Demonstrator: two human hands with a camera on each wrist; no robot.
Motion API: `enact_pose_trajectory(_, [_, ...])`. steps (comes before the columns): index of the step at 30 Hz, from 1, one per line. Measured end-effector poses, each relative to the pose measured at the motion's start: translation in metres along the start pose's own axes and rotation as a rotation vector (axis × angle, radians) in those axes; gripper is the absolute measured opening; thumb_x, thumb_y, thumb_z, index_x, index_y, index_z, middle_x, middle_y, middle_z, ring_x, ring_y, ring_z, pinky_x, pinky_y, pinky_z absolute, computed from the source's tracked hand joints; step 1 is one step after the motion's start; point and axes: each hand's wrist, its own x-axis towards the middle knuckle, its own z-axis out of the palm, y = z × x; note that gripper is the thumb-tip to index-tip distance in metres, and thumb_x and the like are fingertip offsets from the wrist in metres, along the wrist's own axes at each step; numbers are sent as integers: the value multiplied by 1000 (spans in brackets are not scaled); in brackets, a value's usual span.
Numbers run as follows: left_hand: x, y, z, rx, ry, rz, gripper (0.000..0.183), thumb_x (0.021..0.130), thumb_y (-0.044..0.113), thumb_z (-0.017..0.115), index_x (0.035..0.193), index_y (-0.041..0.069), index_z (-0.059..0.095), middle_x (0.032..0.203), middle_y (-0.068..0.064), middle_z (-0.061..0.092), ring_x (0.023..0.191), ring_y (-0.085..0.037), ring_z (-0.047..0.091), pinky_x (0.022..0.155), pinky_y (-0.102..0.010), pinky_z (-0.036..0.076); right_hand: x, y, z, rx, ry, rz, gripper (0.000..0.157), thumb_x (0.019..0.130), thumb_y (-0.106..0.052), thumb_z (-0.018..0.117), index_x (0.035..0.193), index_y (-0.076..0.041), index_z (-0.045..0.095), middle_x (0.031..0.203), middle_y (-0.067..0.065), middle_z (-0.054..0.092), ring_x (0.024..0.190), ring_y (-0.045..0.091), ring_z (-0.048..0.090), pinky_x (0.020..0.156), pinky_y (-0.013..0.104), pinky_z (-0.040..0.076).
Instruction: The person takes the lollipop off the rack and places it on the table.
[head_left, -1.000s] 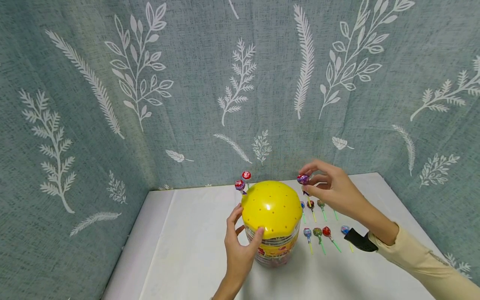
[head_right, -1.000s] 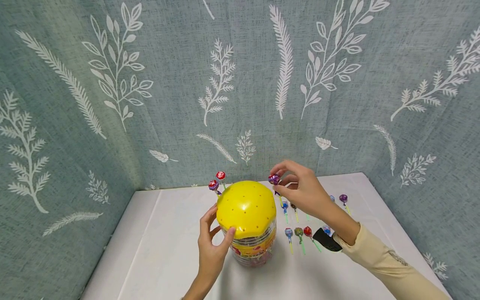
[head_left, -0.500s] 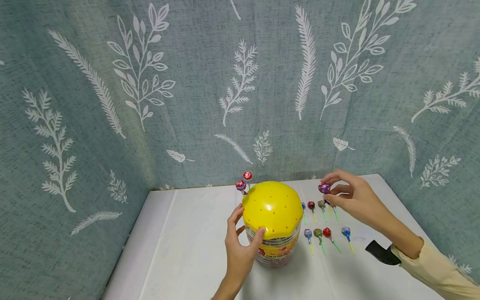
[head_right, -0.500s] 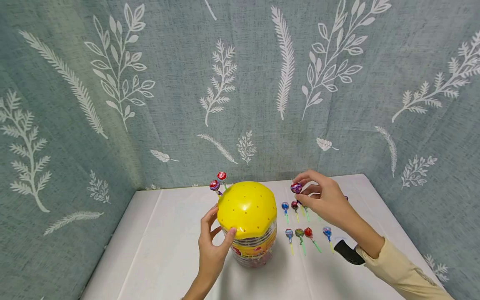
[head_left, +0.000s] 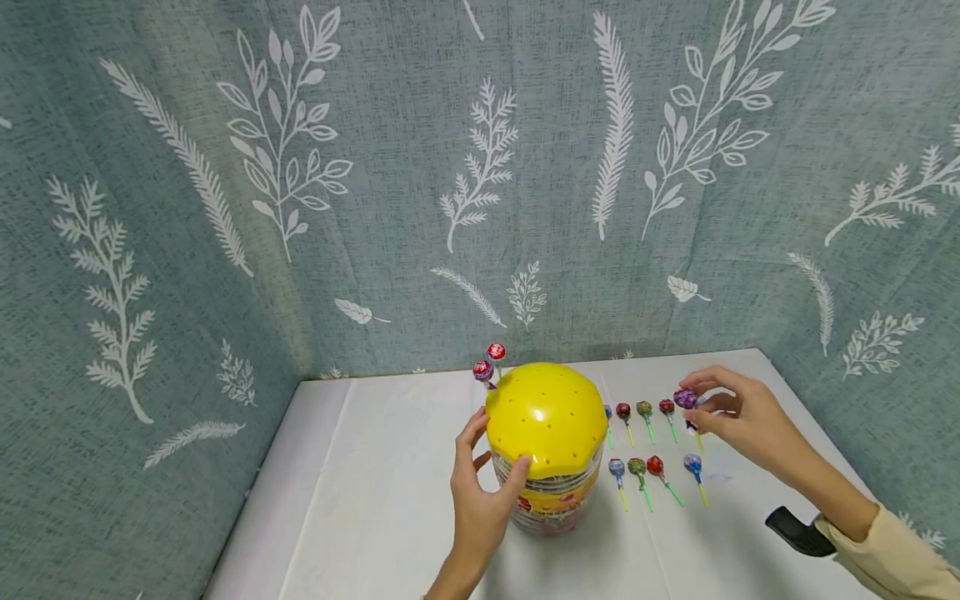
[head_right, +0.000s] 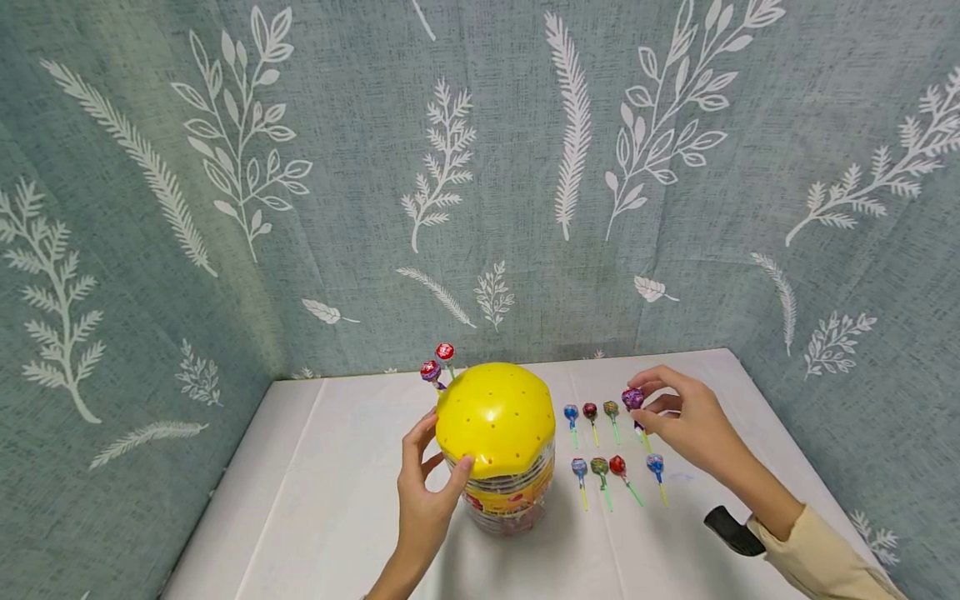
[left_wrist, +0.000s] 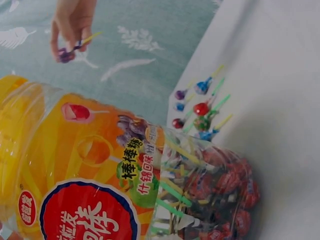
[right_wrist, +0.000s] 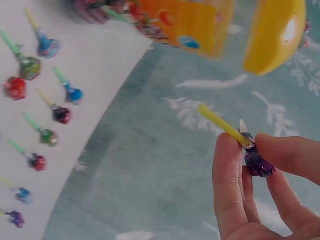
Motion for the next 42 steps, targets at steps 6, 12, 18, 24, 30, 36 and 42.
enact_pose_trajectory(6, [0, 0, -1, 2, 1, 3, 63, 80, 20, 73, 135, 19, 43, 143, 0, 42, 125, -19, 41, 86, -50, 43, -6, 19, -3, -26, 9, 71, 29, 86, -4, 67, 113, -2, 58, 103, 18, 58, 70, 15, 66, 59, 31, 54])
enact_pose_trajectory(12, [0, -2, -2, 17, -5, -6, 60, 82, 24, 72, 134, 23, 43, 142, 3, 42, 125, -19, 41, 87, -51, 43, -10, 41, -4, -63, 14, 133, 32, 86, -8, 68, 116, -2, 57, 103, 17, 58, 70, 17, 66, 58, 31, 52])
enact_pose_trajectory(18, [1, -1, -2, 15, -8, -6, 59, 83, 24, 72, 134, 23, 43, 143, 3, 42, 125, -20, 41, 87, -53, 43, -15, 67, 1, -127, 14, 173, 30, 84, -4, 68, 112, -1, 58, 98, 15, 61, 67, 13, 64, 52, 29, 49])
enact_pose_trajectory(24, [0, 0, -1, 5, -6, 6, 60, 82, 22, 73, 134, 21, 43, 142, 2, 42, 125, -21, 41, 86, -54, 43, -19, 91, 6, -164, 18, 216, 29, 80, 1, 69, 107, 2, 59, 92, 15, 63, 65, 14, 63, 51, 29, 50])
enact_pose_trajectory(30, [0, -1, -1, 3, -4, 12, 62, 80, 20, 73, 134, 19, 43, 143, 0, 42, 125, -21, 41, 85, -54, 43, -22, 116, 9, -183, 39, 243, 28, 77, 1, 69, 103, 4, 59, 87, 15, 62, 65, 14, 58, 53, 28, 52])
enact_pose_trajectory(36, [0, 0, -1, 7, -7, -1, 61, 82, 22, 73, 135, 22, 43, 142, 2, 42, 124, -20, 42, 86, -54, 43, -25, 138, 11, -200, 42, 302, 27, 78, 0, 69, 102, 5, 58, 85, 14, 61, 66, 16, 58, 51, 28, 51])
enact_pose_trajectory(42, [0, -2, -1, 22, -8, -1, 60, 82, 24, 73, 135, 24, 43, 142, 4, 42, 124, -19, 42, 86, -53, 44, -25, 159, 16, -216, 60, 357, 25, 76, 2, 68, 98, 7, 57, 79, 12, 58, 61, 18, 57, 49, 28, 50])
